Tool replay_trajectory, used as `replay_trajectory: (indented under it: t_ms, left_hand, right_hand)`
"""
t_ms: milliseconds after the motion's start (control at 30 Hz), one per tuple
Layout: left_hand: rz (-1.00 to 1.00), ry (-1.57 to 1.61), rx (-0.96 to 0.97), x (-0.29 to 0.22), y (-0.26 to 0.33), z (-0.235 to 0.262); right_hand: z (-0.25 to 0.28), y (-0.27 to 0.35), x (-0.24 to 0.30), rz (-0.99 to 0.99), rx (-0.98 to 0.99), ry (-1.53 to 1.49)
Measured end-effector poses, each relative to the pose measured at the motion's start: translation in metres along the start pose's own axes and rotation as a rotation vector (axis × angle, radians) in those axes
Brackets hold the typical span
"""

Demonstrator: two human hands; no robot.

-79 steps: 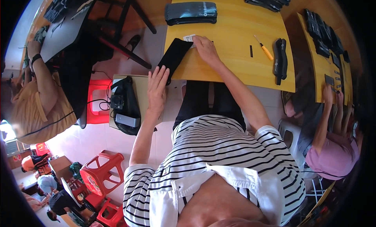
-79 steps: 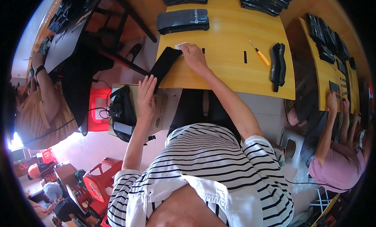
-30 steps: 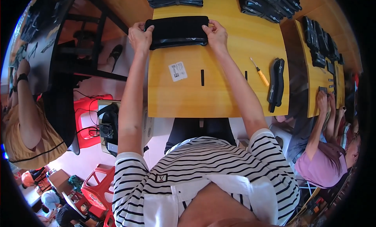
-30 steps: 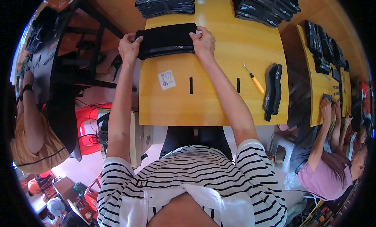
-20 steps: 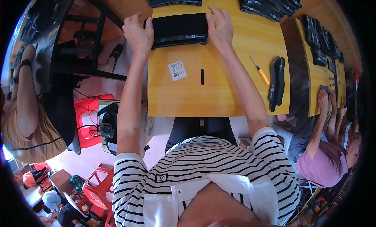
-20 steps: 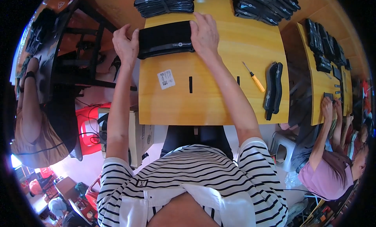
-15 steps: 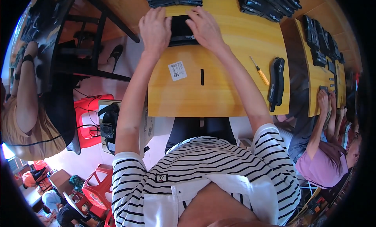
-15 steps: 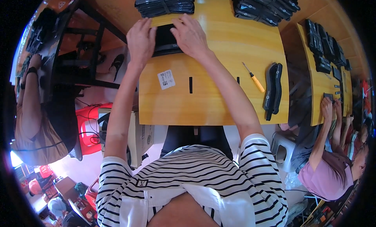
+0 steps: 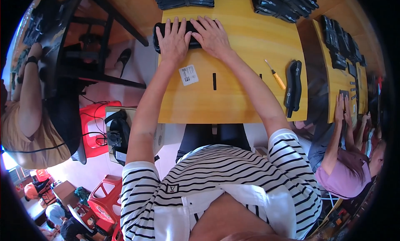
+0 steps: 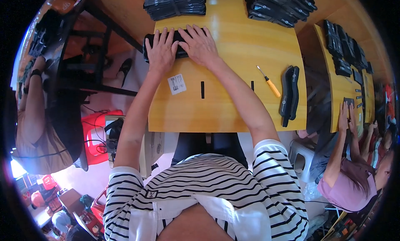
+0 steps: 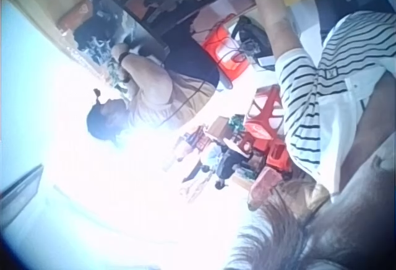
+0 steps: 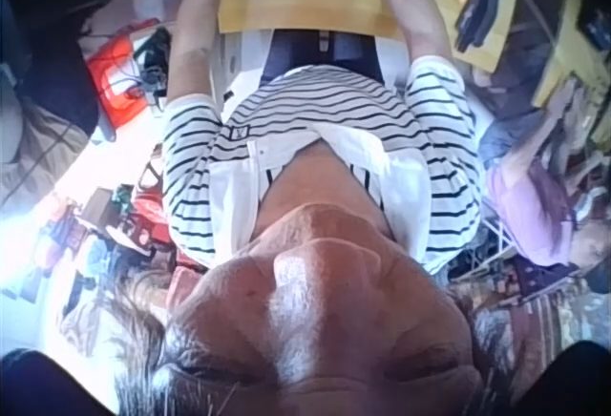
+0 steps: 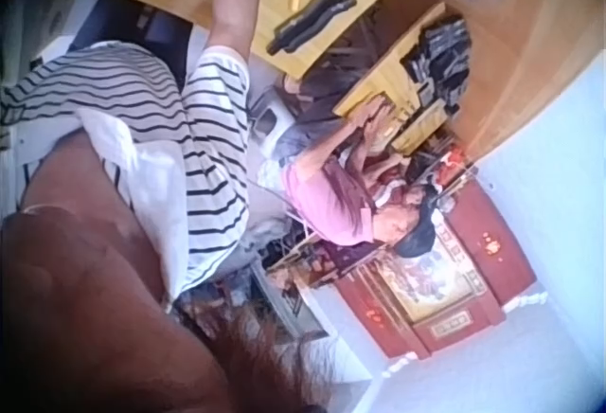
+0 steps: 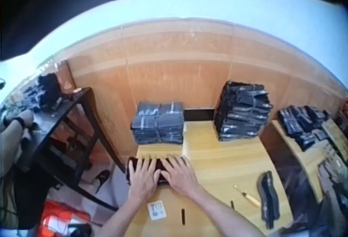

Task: Assembling black leather or synthetic straps by inserting small metal components using a pick tool.

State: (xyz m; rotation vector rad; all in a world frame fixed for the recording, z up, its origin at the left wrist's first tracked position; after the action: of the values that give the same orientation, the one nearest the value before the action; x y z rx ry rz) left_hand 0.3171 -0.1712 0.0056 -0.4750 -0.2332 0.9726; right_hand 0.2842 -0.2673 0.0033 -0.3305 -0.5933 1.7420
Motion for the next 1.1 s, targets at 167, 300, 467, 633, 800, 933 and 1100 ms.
replay_trajectory:
  t_ms: [167, 300, 467, 633, 800, 933, 1100]
  left_hand:
    - [-0.034, -0.051, 0.014, -0.003, 0.0, -0.007]
    - [-0.016, -0.133, 0.052, 0.004, 0.003, -0.011]
    - [-0.014, -0.132, 0.067, 0.0, -0.005, 0.0]
    - [0.006, 0.067, -0.122, -0.023, -0.001, 0.051]
    - [-0.065, 0.61, -0.134, -0.069, 0.037, 0.076]
    - [0.088, 0.967, 0.261, -0.129, 0.08, 0.051]
    - [0.086, 1.36, 0.843, -0.237, 0.138, 0.017]
  right_hand:
    - [0.012, 0.002, 0.002, 0.023, -0.016, 0.049]
    - [0.076, 0.024, 0.013, -0.065, -0.227, -0.079]
    - [0.16, 0.13, -0.026, -0.374, -0.346, -0.127]
    - [0.216, 0.258, -0.125, -0.823, -0.229, 0.175]
    - [0.204, 0.314, -0.159, -1.068, 0.077, 0.096]
    - [0.187, 0.333, -0.156, -1.142, 0.291, -0.167]
    - [0.185, 0.338, -0.147, -1.114, 0.299, -0.21]
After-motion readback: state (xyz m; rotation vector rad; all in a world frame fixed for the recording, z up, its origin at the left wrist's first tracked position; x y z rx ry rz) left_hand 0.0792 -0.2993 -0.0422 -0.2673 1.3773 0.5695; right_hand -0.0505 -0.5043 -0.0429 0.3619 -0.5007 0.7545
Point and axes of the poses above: each hand's wrist, its own y-axis away from the middle knuckle, its own z-axis out of the back of the hand, x = y × z, the point moved 9 cm from there along -y, towards the middle knuckle, and after that the axes turned 4 degrees about z, right-handed, at the moved point
